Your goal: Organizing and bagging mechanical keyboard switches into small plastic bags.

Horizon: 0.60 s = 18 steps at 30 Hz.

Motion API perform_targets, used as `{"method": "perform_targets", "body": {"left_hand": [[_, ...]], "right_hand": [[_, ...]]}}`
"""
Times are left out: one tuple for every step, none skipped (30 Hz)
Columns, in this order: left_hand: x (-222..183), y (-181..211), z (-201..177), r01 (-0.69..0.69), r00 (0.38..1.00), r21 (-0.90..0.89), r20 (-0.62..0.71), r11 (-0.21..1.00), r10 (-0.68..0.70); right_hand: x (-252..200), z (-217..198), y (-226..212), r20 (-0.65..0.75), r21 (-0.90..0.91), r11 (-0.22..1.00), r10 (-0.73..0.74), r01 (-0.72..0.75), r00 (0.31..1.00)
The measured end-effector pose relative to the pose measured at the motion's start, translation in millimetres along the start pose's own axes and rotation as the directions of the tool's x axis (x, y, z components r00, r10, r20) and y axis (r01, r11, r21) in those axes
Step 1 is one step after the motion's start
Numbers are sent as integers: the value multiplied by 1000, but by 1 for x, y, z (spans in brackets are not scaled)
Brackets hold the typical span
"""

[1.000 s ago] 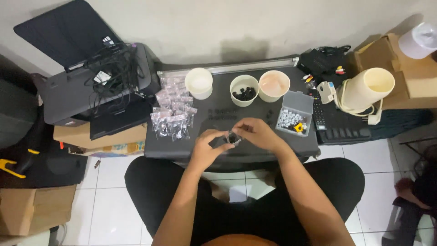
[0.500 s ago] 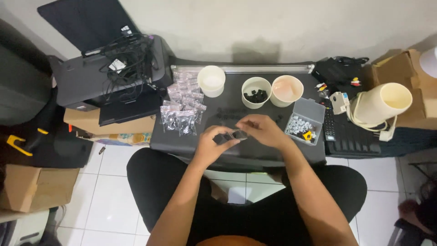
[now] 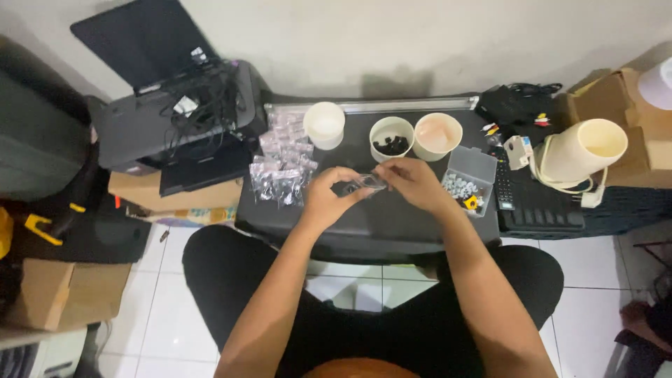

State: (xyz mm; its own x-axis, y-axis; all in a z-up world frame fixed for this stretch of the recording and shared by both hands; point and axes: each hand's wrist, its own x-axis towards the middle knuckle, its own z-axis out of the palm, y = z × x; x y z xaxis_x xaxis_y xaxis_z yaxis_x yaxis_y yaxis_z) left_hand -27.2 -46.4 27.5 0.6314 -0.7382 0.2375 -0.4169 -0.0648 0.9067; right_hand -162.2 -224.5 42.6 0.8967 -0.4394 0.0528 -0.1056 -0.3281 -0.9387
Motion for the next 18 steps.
{"method": "perform_targets", "body": {"left_hand": [[7, 3, -1, -8, 1000, -3, 7, 1000, 8], [8, 5, -1, 16, 1000, -30, 5, 999, -16], [10, 6, -2, 41, 999, -56, 4, 998, -41], [12, 7, -4, 44, 999, -58, -1, 997, -44], [14, 8, -6, 56, 998, -77, -1, 995, -56], [17, 9, -10, 67, 998, -94, -5, 993, -68], [19, 8, -13, 70, 997, -94, -13, 993, -71], [24, 8, -15, 97, 995, -101, 0, 990, -97], [29, 7, -18, 123, 992, -108, 14, 986, -123], [32, 3, -20, 121, 993, -108, 16, 987, -120], [37, -2, -22, 120, 993, -96, 16, 988, -119], [42, -7, -23, 119, 993, -85, 18, 989, -118], [50, -5, -24, 115, 993, -87, 22, 989, -114], [52, -5, -26, 133, 990, -80, 47, 988, -130], [56, -4, -29, 150, 987, -73, 71, 986, -145], [56, -9, -29, 156, 986, -71, 76, 985, -151], [56, -13, -30, 116, 990, -100, 88, 988, -108], [63, -16, -29, 66, 994, -130, 96, 989, -54]], "right_hand": [[2, -1, -4, -11, -3, 1000, -1, 1, 1000], [0, -1, -7, -20, 14, 1000, 9, -8, 1000], [-1, -1, -10, -30, 30, 999, 18, -17, 999], [0, 0, -13, -24, 28, 999, 19, -18, 1000], [2, 2, -17, -13, 23, 999, -27, 27, 1000], [5, 4, -21, 1, 18, 997, -76, 76, 997], [8, 5, -18, 9, 18, 997, -78, 78, 997], [12, 6, -16, 25, 53, 994, -94, 93, 995], [16, 6, -12, 40, 89, 990, -110, 107, 993], [19, 8, -15, 37, 87, 990, -111, 108, 993], [23, 9, -18, 44, 89, 987, -137, 133, 990], [27, 9, -20, 50, 89, 984, -162, 157, 985], [33, 8, -16, 45, 86, 984, -162, 158, 986], [35, 9, -10, 34, 96, 981, -171, 167, 985], [38, 11, -4, 22, 106, 979, -179, 176, 984], [39, 15, 0, 21, 110, 979, -173, 170, 985], [39, 18, 3, -3, 64, 977, -203, 202, 979], [44, 17, 6, -29, 11, 970, -241, 242, 970]]}}
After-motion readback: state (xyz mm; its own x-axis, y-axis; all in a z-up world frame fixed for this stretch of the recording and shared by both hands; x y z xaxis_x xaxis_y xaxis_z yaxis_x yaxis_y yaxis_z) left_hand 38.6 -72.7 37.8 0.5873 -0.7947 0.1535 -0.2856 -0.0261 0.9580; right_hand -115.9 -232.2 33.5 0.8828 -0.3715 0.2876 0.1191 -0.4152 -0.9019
